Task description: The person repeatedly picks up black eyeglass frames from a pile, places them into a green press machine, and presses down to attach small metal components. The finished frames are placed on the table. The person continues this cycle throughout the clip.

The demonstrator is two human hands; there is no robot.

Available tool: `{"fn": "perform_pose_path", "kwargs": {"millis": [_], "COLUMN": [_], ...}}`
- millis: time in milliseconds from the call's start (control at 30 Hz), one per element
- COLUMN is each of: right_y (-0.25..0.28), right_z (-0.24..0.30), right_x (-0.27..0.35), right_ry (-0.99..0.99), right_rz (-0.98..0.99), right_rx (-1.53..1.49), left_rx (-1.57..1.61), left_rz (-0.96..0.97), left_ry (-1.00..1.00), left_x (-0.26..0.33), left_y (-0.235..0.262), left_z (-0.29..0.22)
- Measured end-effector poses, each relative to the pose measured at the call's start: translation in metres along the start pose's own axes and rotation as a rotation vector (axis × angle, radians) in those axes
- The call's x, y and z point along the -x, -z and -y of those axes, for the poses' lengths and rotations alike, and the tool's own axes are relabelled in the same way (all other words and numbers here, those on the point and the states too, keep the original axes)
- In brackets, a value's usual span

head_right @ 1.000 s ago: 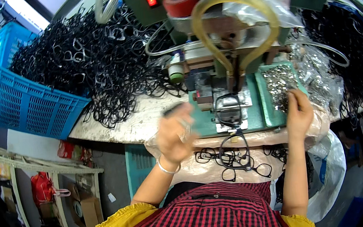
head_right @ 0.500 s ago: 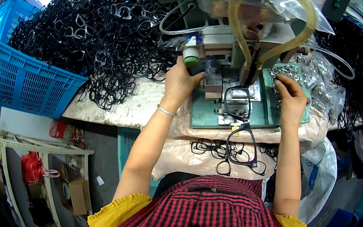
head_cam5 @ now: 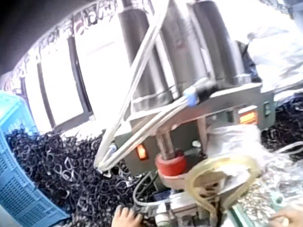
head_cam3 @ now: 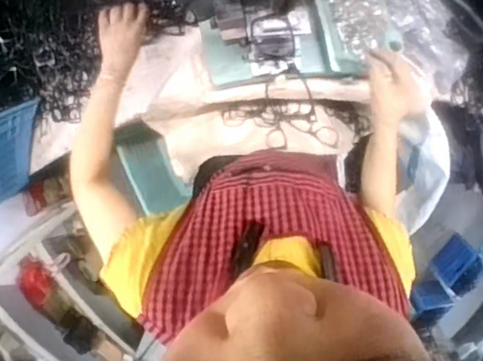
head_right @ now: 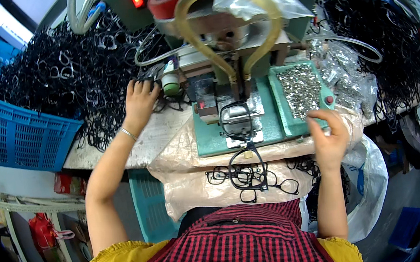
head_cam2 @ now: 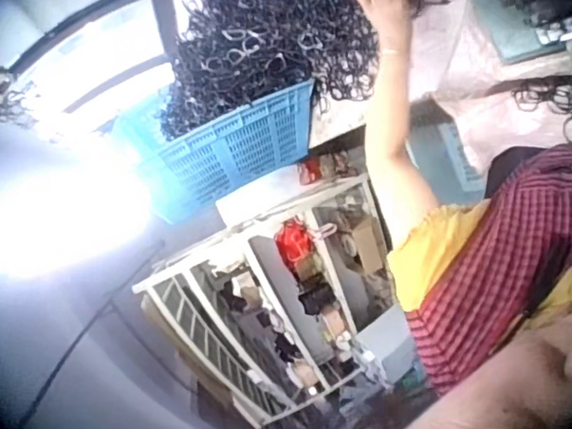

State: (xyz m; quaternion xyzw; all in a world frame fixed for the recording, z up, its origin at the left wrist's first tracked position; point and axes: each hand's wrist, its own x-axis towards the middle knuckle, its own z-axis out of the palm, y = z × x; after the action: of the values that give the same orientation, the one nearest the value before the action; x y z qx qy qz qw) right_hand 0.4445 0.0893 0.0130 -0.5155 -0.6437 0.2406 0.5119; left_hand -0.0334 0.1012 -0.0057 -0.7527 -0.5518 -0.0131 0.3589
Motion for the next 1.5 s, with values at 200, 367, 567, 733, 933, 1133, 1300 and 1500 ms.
{"fn": "perform_pose_path", "kwargs": {"millis": [200,367,567,733,933,1133,1300,1500], "right_y": [-0.065,-0.09,-0.091,-0.082,-0.055,-0.043,-0.045,-0.049], "right_z": [0.061,0.06,0.082,0.097,0.024,-0.044,-0.053,-0.05], "right_x": [-0.048,-0.036,-0.031,-0.022,-0.049,-0.05,-0.048,-0.051], "right_ry": [0.113,-0.104,-0.224,-0.261,0.205,0.194,0.222,0.283], "right_rz": [0.115,0.088,0.221,0.16,0.1,-0.034,-0.034,0.064], "right_rx": [-0.358,-0.574,-0.833,-0.877,0.316,0.58,0.513,0.727], "left_rx": [0.285,0.499,0.786,1.404,0.99,1.069,1.117,1.001], "left_rz": [0.219,0.342,0.103,-0.494,-0.447,-0.317,-0.286,-0.581], "left_ry": [0.106,0.485,0.407,0.767,-0.069,-0.085,-0.054,0.16], "left_x": [-0.025,0.005,-0.015,-0.032,-0.06,-0.075,-0.071,-0.029], "left_y": [0.05,0.06,0.072,0.147,0.192,0.187,0.187,0.157], "left_z": [0.028,0.052,0.088,-0.016,-0.129,-0.136,-0.134,-0.146]}}
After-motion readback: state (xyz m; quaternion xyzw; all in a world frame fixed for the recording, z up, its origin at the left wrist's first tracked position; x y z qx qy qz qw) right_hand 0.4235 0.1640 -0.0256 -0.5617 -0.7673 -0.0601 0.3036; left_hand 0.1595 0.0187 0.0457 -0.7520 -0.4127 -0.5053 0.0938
